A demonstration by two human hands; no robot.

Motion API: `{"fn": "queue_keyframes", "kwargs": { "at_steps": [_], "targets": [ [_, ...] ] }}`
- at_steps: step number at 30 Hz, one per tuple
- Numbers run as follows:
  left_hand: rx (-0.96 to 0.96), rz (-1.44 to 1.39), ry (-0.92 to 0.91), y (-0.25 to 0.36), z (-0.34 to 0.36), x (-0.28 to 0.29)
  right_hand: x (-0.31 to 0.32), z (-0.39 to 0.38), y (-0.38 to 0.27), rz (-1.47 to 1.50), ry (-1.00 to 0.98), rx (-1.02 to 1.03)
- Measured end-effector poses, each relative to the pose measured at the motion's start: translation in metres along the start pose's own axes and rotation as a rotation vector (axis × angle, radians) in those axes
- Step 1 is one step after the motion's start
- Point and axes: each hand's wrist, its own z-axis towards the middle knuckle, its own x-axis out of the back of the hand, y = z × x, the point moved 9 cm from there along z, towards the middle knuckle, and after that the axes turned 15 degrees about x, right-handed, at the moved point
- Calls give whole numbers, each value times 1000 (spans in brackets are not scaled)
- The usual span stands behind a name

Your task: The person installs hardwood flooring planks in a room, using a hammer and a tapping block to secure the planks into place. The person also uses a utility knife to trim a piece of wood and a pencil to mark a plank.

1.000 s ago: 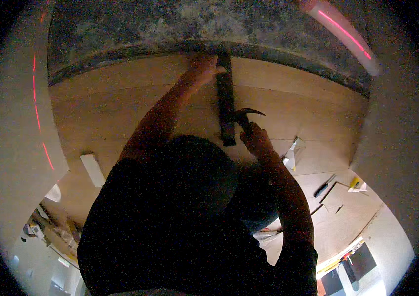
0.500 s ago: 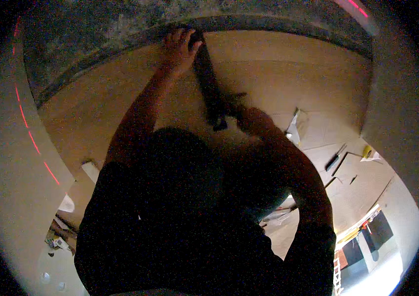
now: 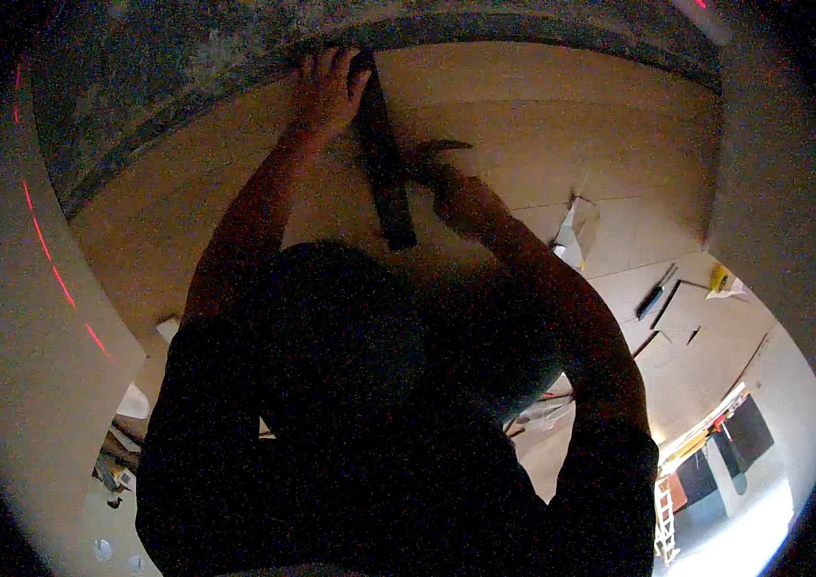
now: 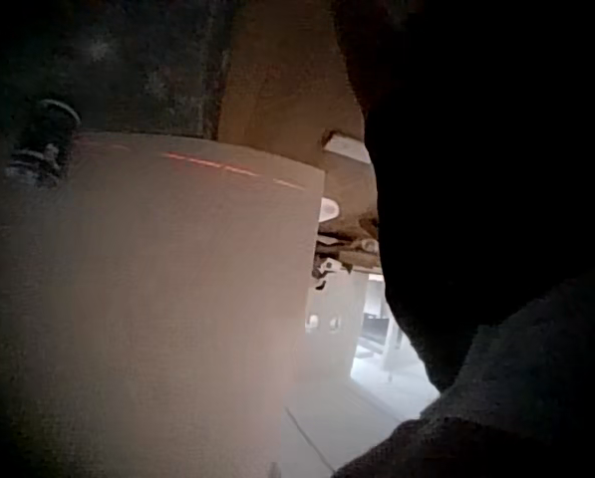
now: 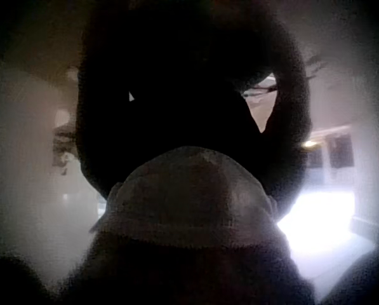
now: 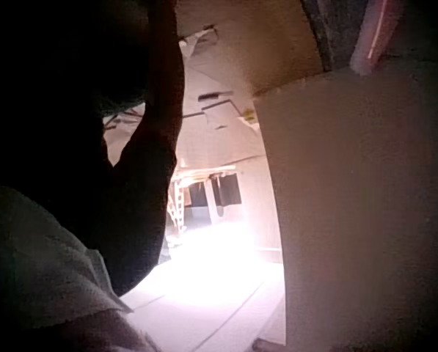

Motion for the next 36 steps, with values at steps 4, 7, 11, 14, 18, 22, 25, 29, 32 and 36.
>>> {"fn": "queue_keyframes", "kwargs": {
  "at_steps": [4,7,11,14,18,22,25,29,32,36],
  "targets": [
    [-29,-48,-7,-1,0,-16,-35,-5,-13,-155,-306,215],
    [-25,-5,10,-1,0,-20,-35,-12,-28,-156,-201,264],
    [25,-72,-157,4,1,-8,-7,-53,-8,-22,33,0],
    [-5,210,-136,19,1,9,17,-122,26,-54,114,-79],
    [256,147,-352,11,-1,-24,20,-256,83,-47,346,-63],
    [258,295,-373,-1,8,-73,-54,-343,158,237,347,-550],
    [83,333,-379,19,29,-91,-72,-357,176,322,543,-518],
    [41,165,-497,109,40,-96,-68,-354,188,285,668,-400],
    [33,89,-477,220,53,-99,-68,-357,199,283,667,-392],
    [60,-9,-556,342,60,-124,-74,-361,211,374,677,-361]
  ]
}}
